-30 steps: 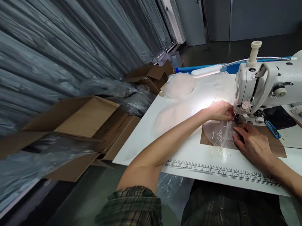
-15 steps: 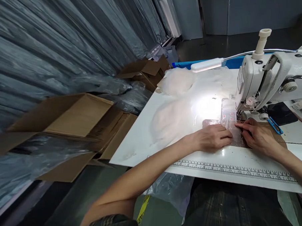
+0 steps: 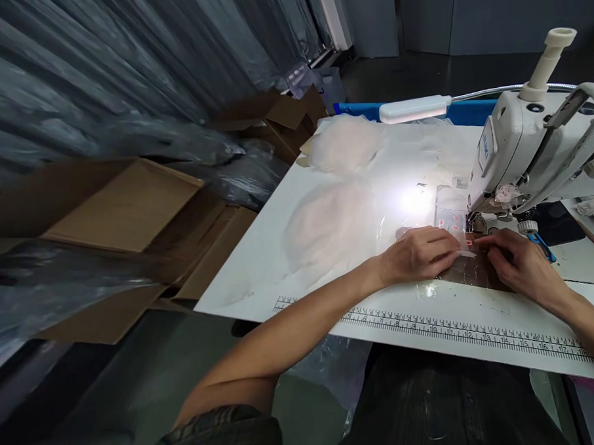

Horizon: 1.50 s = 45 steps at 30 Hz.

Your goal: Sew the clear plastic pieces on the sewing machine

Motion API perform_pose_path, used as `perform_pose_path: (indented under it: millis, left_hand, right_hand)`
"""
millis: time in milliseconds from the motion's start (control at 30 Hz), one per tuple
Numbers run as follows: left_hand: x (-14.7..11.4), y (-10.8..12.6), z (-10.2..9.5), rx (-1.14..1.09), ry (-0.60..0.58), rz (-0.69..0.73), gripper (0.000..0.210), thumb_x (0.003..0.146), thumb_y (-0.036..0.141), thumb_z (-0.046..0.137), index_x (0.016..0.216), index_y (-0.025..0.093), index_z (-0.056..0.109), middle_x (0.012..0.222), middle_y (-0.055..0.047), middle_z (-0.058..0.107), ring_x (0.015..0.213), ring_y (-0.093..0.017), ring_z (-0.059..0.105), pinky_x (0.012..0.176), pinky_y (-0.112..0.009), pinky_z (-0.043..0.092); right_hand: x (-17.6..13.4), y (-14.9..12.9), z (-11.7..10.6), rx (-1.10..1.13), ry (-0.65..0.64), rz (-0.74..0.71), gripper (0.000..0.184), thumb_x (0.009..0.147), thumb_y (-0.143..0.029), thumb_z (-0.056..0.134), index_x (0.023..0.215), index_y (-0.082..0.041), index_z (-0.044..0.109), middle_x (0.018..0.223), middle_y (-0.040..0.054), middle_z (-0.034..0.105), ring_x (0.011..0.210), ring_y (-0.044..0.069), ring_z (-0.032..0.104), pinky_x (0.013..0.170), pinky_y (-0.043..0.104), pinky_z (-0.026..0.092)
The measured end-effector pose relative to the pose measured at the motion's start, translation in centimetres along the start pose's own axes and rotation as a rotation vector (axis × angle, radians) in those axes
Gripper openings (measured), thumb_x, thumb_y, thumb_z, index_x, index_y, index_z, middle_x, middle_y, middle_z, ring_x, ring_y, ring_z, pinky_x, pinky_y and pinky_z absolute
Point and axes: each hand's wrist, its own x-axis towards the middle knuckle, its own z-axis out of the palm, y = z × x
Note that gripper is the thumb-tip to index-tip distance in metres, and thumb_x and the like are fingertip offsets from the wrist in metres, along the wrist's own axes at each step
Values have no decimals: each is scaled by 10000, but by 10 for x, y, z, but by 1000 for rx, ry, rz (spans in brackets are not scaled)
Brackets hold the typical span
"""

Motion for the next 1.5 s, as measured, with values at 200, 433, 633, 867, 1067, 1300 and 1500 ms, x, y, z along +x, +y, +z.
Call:
perform_pose_path:
  millis: [200, 433, 633, 867, 1067, 1300, 1500]
  left_hand:
    - [3, 4, 1, -144, 55, -221, 176, 979, 208, 515, 923, 128, 661, 874, -50, 737, 771, -106, 693, 624, -204, 590]
    - [-2, -2, 2, -82, -172, 35, 167, 964, 170, 503, 973, 151, 669, 1046, -62, 745, 940, -120, 697, 836, -268, 579]
    - [-7, -6, 4, 42, -313, 131, 144, 935, 227, 549, 947, 173, 682, 1129, -59, 729, 1006, -164, 664, 901, -335, 517]
    - [-6, -6, 4, 125, -207, 158, 177, 979, 213, 506, 931, 194, 675, 1041, -38, 747, 886, -136, 660, 853, -335, 516]
    - [-4, 3, 3, 194, -109, 201, 137, 966, 188, 534, 941, 164, 667, 973, -33, 749, 786, -128, 638, 691, -271, 515]
    - [-7, 6, 6, 246, -181, 145, 156, 973, 255, 563, 926, 166, 683, 1021, -36, 744, 825, -140, 637, 735, -287, 520]
    - [-10, -6, -2, 63, -179, 89, 130, 951, 256, 579, 897, 211, 688, 980, 3, 752, 797, -122, 633, 703, -284, 471]
  right_hand:
    - [-25, -20, 18, -149, 44, -232, 343, 887, -171, 461, 1154, -171, 676, 1006, 133, 652, 868, 240, 643, 662, 369, 587]
    - [-18, -12, 6, 80, -143, -289, 324, 863, -114, 466, 1042, -208, 720, 1035, 112, 635, 927, 211, 649, 797, 384, 594]
    - [-13, 4, -5, 158, -120, -238, 285, 894, -153, 456, 958, -228, 723, 1034, 79, 659, 942, 179, 668, 839, 339, 574]
    - [3, 24, -2, -107, -135, -254, 390, 928, -228, 427, 1226, -231, 678, 1069, 121, 652, 904, 237, 637, 787, 419, 562]
    - [-4, 19, 15, -216, -41, -263, 374, 951, -257, 418, 1234, -249, 662, 1068, 122, 636, 950, 253, 588, 828, 452, 531]
    - [-10, 17, 22, -189, 80, -252, 346, 946, -209, 426, 1197, -211, 664, 1069, 135, 621, 956, 264, 577, 824, 464, 537]
    - [-10, 16, 19, -158, 74, -297, 365, 958, -216, 437, 1250, -246, 653, 1076, 121, 619, 966, 251, 584, 840, 457, 532]
